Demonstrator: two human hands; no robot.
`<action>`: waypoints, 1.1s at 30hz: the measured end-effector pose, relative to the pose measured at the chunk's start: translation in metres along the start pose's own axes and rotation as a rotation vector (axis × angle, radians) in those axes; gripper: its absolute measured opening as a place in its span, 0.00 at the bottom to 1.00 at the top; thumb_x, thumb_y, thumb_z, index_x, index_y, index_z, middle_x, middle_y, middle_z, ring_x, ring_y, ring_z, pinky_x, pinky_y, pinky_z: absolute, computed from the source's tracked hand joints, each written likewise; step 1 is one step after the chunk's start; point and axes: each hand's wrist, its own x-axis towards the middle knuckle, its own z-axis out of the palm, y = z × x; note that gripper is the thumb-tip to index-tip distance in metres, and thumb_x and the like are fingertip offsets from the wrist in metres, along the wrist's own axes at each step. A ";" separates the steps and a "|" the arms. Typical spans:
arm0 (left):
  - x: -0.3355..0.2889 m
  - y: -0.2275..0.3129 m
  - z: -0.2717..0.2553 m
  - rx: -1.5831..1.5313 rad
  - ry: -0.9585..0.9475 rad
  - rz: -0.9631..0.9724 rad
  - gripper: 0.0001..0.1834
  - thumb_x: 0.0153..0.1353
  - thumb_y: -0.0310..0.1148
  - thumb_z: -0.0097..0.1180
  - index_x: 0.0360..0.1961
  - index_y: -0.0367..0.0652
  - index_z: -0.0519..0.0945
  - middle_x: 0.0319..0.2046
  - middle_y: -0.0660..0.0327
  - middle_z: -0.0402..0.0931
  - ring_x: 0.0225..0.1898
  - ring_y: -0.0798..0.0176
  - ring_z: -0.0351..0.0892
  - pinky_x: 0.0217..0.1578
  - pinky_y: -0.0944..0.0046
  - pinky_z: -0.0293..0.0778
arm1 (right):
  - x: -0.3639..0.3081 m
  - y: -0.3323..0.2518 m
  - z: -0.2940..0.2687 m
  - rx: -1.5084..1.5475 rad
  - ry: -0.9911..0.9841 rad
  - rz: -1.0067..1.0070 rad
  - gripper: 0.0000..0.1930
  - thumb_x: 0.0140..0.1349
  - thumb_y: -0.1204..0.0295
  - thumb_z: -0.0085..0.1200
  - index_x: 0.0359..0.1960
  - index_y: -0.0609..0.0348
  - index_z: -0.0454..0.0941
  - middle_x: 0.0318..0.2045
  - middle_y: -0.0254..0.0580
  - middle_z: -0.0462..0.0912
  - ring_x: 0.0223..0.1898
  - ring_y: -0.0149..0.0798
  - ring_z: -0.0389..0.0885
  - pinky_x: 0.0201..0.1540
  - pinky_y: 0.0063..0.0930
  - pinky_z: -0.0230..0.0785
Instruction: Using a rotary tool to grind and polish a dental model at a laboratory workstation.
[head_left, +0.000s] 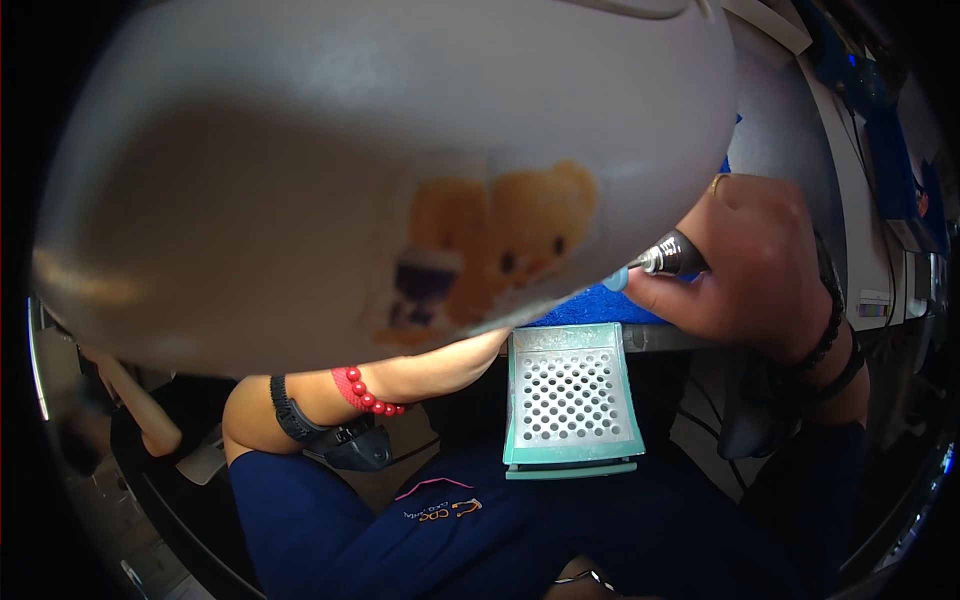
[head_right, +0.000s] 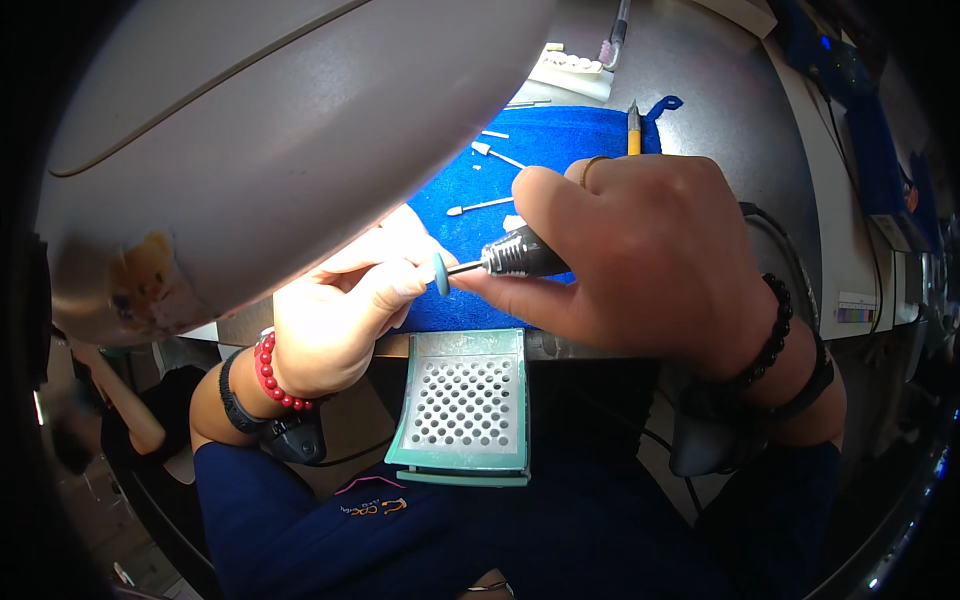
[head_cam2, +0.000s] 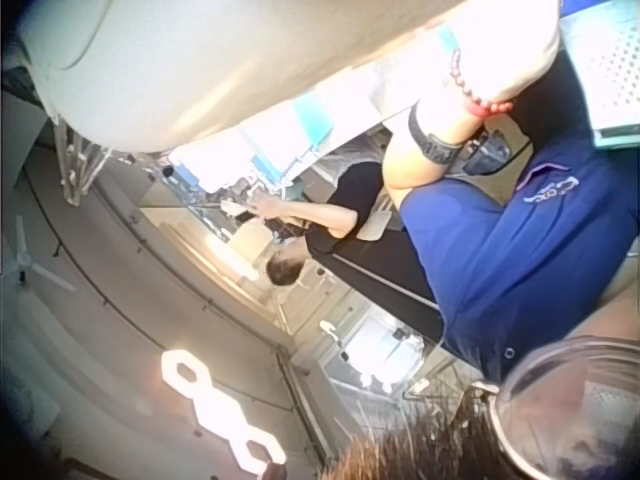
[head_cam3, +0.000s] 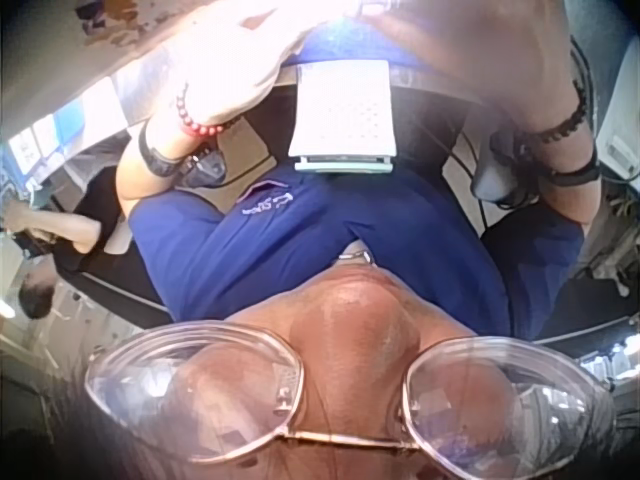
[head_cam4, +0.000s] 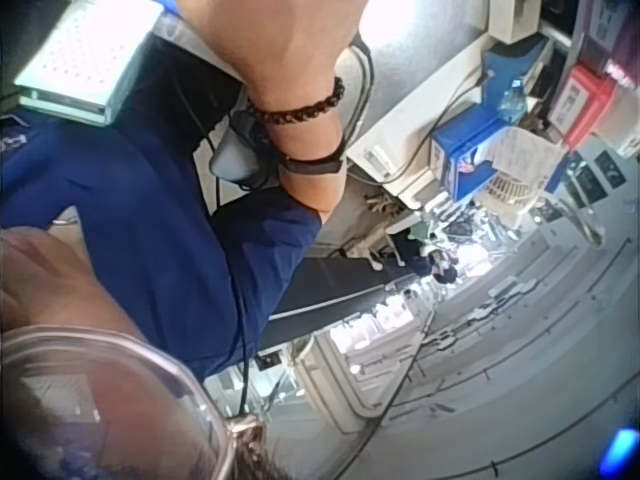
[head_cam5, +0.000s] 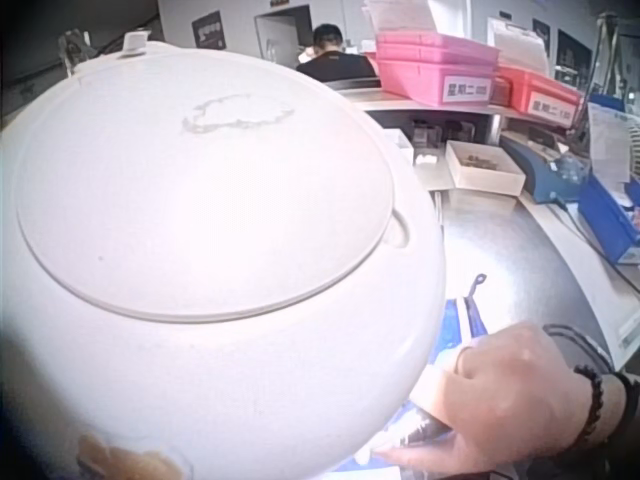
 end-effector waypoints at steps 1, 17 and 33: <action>0.000 0.001 0.000 -0.002 -0.001 0.000 0.06 0.57 0.26 0.55 0.32 0.33 0.77 0.28 0.60 0.73 0.19 0.76 0.63 0.17 0.76 0.59 | 0.000 -0.001 -0.001 0.000 -0.001 0.000 0.15 0.35 0.65 0.66 0.14 0.54 0.70 0.14 0.33 0.67 0.16 0.37 0.68 0.22 0.31 0.60; 0.002 0.008 0.002 -0.014 -0.017 0.012 0.06 0.56 0.25 0.56 0.33 0.33 0.78 0.29 0.60 0.74 0.22 0.75 0.66 0.20 0.76 0.61 | 0.001 -0.002 -0.003 0.008 -0.039 0.057 0.15 0.34 0.65 0.67 0.14 0.52 0.70 0.16 0.32 0.68 0.18 0.36 0.69 0.26 0.31 0.61; 0.001 0.005 0.001 -0.021 0.011 -0.007 0.07 0.56 0.25 0.57 0.34 0.33 0.79 0.31 0.59 0.76 0.25 0.74 0.68 0.23 0.76 0.64 | 0.002 0.008 -0.001 0.092 -0.014 0.140 0.13 0.41 0.68 0.62 0.27 0.58 0.73 0.21 0.43 0.72 0.24 0.47 0.72 0.30 0.37 0.64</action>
